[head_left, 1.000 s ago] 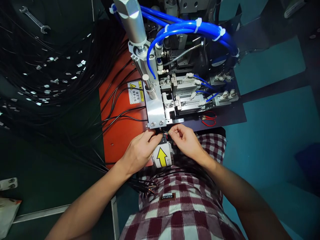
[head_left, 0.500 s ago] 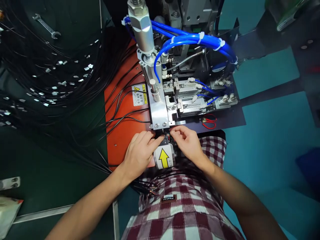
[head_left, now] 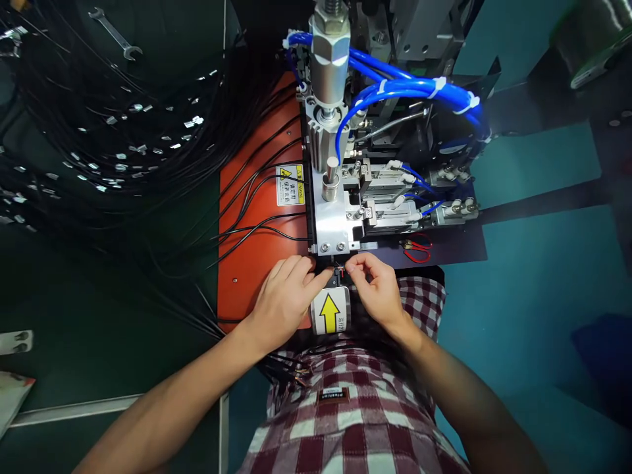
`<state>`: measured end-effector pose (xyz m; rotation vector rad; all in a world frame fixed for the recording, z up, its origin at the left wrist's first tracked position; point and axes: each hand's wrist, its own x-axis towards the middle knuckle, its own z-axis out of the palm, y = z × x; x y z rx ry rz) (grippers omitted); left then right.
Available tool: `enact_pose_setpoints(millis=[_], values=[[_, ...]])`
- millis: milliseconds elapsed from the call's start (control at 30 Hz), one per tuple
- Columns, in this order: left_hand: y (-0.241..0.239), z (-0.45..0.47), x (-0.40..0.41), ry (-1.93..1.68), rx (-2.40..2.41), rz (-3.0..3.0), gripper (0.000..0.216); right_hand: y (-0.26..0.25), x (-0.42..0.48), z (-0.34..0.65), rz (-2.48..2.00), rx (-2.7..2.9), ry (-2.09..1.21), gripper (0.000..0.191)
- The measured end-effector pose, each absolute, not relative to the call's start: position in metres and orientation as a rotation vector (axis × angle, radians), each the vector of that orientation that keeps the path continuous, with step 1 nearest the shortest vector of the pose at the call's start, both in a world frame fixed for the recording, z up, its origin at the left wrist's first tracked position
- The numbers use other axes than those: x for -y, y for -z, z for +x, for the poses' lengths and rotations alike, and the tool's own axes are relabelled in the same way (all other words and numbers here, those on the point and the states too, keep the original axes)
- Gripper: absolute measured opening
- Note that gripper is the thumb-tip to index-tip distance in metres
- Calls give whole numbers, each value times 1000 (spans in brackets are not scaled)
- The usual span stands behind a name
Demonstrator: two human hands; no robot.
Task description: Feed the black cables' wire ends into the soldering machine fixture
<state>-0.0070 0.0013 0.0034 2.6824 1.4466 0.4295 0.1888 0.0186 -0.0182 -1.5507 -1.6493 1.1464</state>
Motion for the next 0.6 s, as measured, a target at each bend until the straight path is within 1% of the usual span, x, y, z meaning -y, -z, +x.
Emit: enact_pose_setpoints(millis=[100, 267, 333, 433, 467, 500, 600], values=[[-3, -8, -1, -424, -1440, 2698, 32, 18, -19, 188, -1552, 1626, -1219, 17], [-1, -8, -1, -441, -1445, 2698, 31, 15, -20, 186, -1560, 1646, -1202, 16], [-1, -8, -1, -444, -1438, 2695, 31, 16, -24, 186, -1577, 1546, -1327, 17], [-1, -8, -1, -437, -1437, 2677, 31, 14, -30, 190, -1592, 1438, -1604, 22], [-1, -8, -1, -432, -1437, 2668, 32, 12, -31, 192, -1615, 1481, -1597, 23], [-1, -8, -1, -428, -1438, 2659, 32, 9, -31, 194, -1648, 1562, -1512, 23], [-2, -7, -2, -418, -1434, 2648, 32, -2, -27, 194, -1698, 1795, -1059, 18]])
